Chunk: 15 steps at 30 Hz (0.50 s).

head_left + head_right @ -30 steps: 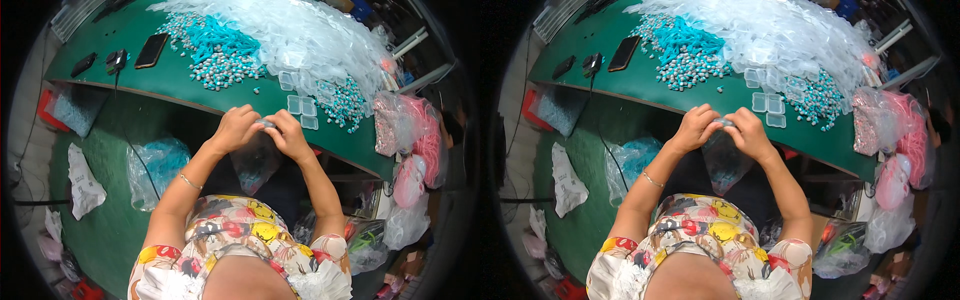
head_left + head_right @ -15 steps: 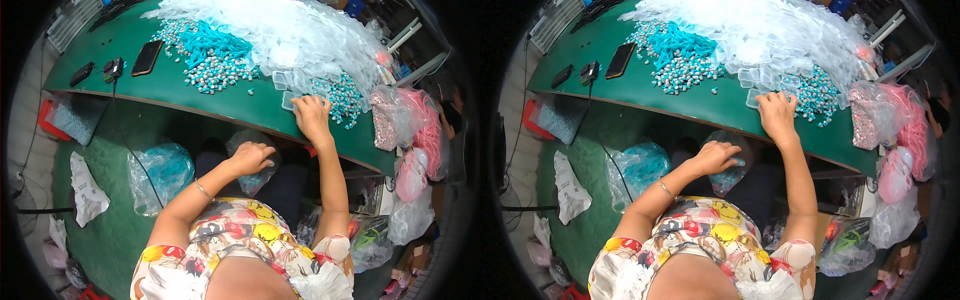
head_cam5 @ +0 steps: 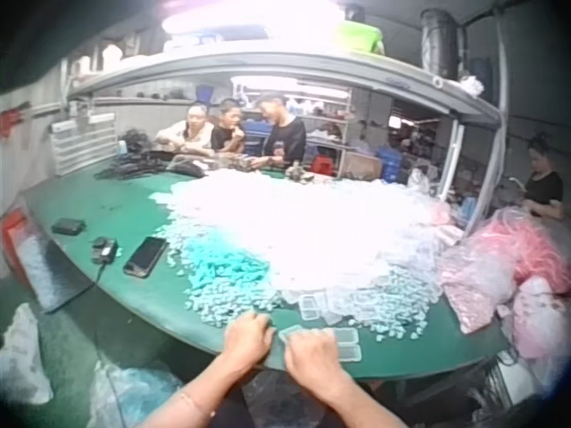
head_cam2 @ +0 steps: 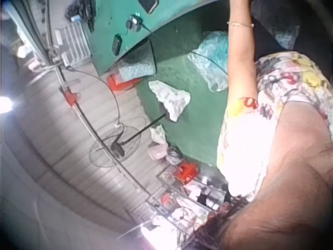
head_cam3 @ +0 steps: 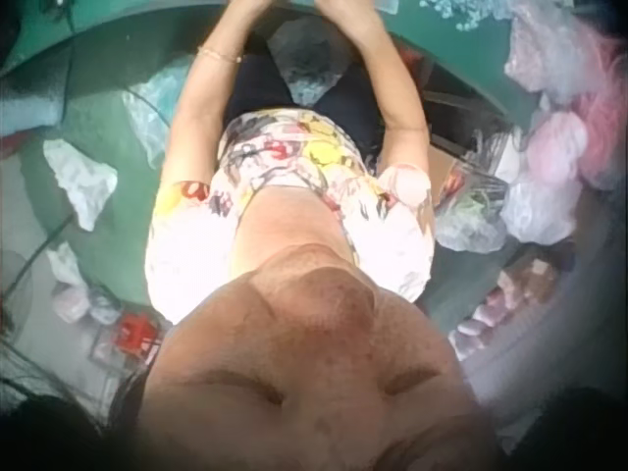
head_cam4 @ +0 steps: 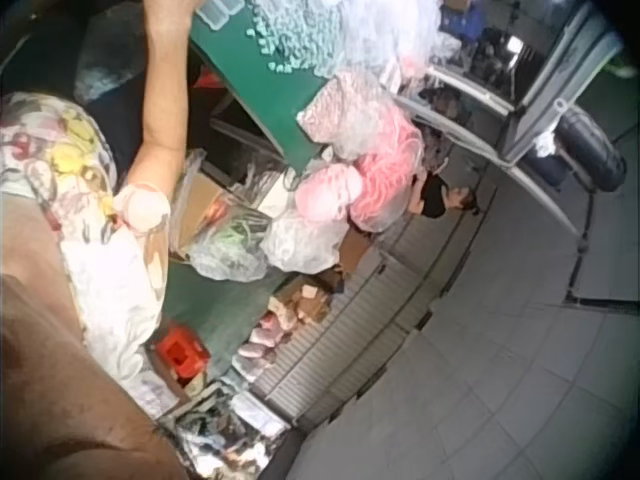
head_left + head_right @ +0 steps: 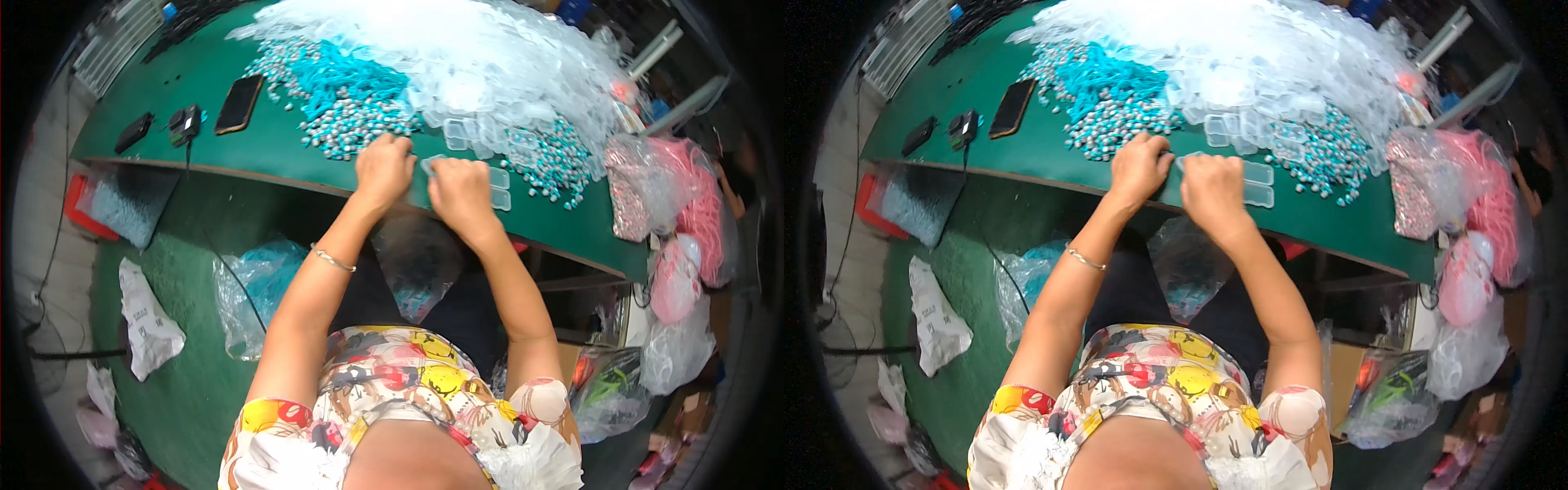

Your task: The person sits at a green workbench and repeatedly picks up small teal and white beads, placing them into small clear plastic containers. The person arranges the filled containers on the table. Other workers are visible in the background.

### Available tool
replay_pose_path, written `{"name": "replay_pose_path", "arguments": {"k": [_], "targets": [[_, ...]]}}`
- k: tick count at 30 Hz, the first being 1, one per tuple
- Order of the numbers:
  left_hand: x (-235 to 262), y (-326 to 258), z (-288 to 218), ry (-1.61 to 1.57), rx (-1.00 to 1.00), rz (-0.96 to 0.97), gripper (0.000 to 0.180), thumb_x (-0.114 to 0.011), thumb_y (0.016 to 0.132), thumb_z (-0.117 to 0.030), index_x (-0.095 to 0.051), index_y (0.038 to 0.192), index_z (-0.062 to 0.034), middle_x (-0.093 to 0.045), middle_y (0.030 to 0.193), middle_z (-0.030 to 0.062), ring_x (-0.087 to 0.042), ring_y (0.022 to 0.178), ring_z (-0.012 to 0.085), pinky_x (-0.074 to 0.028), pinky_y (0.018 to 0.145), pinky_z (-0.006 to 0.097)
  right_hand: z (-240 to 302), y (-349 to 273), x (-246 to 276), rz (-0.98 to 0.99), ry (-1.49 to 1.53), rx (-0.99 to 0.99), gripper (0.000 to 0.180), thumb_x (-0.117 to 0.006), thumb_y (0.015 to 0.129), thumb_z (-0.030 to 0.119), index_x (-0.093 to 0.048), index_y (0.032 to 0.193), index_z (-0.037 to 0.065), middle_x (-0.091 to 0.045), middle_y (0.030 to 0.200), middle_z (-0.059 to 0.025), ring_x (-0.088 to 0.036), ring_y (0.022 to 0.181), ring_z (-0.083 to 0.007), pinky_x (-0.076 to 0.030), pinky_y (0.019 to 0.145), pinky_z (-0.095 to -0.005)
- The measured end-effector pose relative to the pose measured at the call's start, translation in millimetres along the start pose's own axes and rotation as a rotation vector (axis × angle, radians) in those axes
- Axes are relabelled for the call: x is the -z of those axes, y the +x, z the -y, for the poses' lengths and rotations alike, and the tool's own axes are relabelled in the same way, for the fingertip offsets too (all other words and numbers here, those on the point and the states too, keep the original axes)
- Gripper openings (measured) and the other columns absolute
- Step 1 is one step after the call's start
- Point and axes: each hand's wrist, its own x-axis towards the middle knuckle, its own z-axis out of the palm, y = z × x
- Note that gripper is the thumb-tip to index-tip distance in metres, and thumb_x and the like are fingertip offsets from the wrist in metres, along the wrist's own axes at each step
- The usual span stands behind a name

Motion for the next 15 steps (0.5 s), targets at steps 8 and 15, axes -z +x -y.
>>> {"name": "replay_pose_path", "arguments": {"k": [8, 15], "targets": [[14, -9, 21, -0.115, -0.024, -0.005, 0.013, -0.072, 0.083, -0.009, -0.070, 0.095, -0.0063, -0.065, 0.091, 0.0123, -0.065, 0.079, 0.0322, -0.051, 0.069, 0.042, -13, -5, 4, -0.180, 0.104, -0.163, 0.010, -0.068, 0.083, 0.017, -0.067, 0.090, 0.009, -0.068, 0.082, -0.0079, -0.065, 0.082, -0.0275, -0.042, 0.075, -0.0452], [11, -17, 20, -0.096, -0.062, -0.082, 0.011, -0.070, 0.084, -0.007, -0.071, 0.096, -0.0059, -0.064, 0.088, 0.0123, -0.064, 0.073, 0.0306, -0.050, 0.066, 0.040, -110, -87, 51, -0.094, -0.315, -0.621, 0.013, -0.069, 0.085, 0.016, -0.068, 0.098, 0.014, -0.065, 0.096, -0.0069, -0.062, 0.096, -0.0298, -0.045, 0.080, -0.0463]]}}
